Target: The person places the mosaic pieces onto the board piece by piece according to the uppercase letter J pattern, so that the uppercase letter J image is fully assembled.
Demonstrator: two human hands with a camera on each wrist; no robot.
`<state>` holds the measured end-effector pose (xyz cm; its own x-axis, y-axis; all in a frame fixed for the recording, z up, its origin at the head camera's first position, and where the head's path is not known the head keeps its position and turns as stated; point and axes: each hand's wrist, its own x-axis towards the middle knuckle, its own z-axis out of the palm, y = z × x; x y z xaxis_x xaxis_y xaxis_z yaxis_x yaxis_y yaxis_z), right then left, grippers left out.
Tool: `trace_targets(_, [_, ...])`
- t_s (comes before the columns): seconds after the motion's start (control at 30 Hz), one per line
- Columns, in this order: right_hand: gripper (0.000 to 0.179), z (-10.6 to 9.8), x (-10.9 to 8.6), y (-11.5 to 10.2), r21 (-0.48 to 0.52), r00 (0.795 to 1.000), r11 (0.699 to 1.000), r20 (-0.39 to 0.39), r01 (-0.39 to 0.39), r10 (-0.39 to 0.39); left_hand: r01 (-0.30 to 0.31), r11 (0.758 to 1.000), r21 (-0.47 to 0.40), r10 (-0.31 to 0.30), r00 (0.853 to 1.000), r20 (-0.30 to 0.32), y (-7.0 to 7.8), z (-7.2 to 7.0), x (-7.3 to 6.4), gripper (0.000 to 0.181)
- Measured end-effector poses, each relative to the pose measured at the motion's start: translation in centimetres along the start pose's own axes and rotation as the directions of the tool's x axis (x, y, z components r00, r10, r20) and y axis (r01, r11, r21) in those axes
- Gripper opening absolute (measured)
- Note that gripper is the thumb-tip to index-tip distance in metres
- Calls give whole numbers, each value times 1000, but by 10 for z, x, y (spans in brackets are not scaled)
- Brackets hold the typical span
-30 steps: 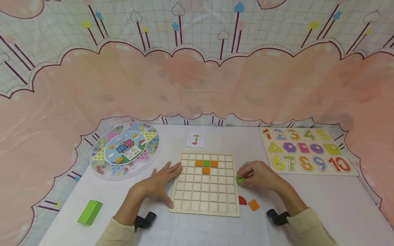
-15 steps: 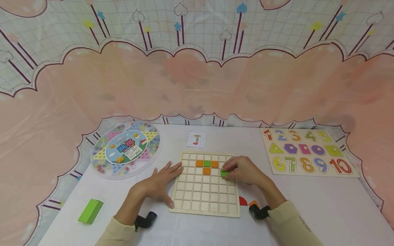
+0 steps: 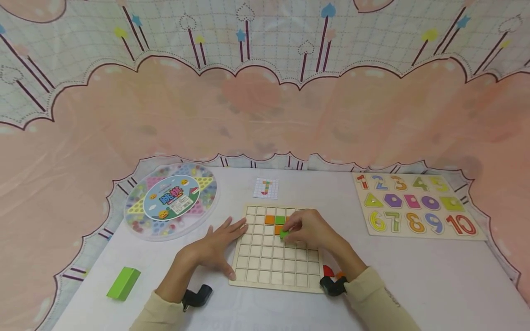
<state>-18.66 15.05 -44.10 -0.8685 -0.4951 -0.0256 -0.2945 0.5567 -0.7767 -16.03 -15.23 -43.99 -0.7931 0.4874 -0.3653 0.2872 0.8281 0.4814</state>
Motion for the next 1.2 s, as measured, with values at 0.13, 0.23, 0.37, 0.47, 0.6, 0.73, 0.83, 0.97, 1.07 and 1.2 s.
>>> trace_targets(0.13, [14,7,3,-4,5,1000,1000,-9,7,-6,7,1000,7,-7,1000,-4,2,-1,1,125])
trace_targets(0.23, [15,12,4,-5,-17,1000,1000,-4,-17,17,8,1000,11,-8,1000,-4,3,-2,1,125])
trace_targets(0.37, [14,17,4,-6,-49,998,997,7,-63,64,2,1000,7,-2,1000,-6,4,-1,1,125])
trace_targets(0.47, [14,19,3,-7,-52,997,996,4,-78,79,0,1000,5,0,1000,-9,4,-1,2,125])
trace_targets(0.6, [15,23,3,-9,-58,997,995,0,-79,79,4,1000,8,-3,1000,-6,4,-1,2,125])
trace_targets(0.73, [16,26,4,-11,-83,996,993,-10,-84,83,7,1000,7,-7,1000,-5,4,-1,2,125])
trace_targets(0.83, [16,27,4,-12,-111,995,989,-20,-96,94,7,1000,4,-6,1000,-7,4,-1,1,125])
trace_targets(0.97, [17,29,4,-16,-140,993,983,-22,-115,113,4,1000,0,-4,1000,-11,3,0,0,125])
trace_targets(1.07, [17,29,5,-17,-143,992,981,-20,-129,128,4,1000,-4,-4,1000,-13,2,1,0,125])
trace_targets(1.2, [17,30,6,-16,-144,990,979,-18,-142,140,4,1000,-8,-5,1000,-11,2,1,-1,125])
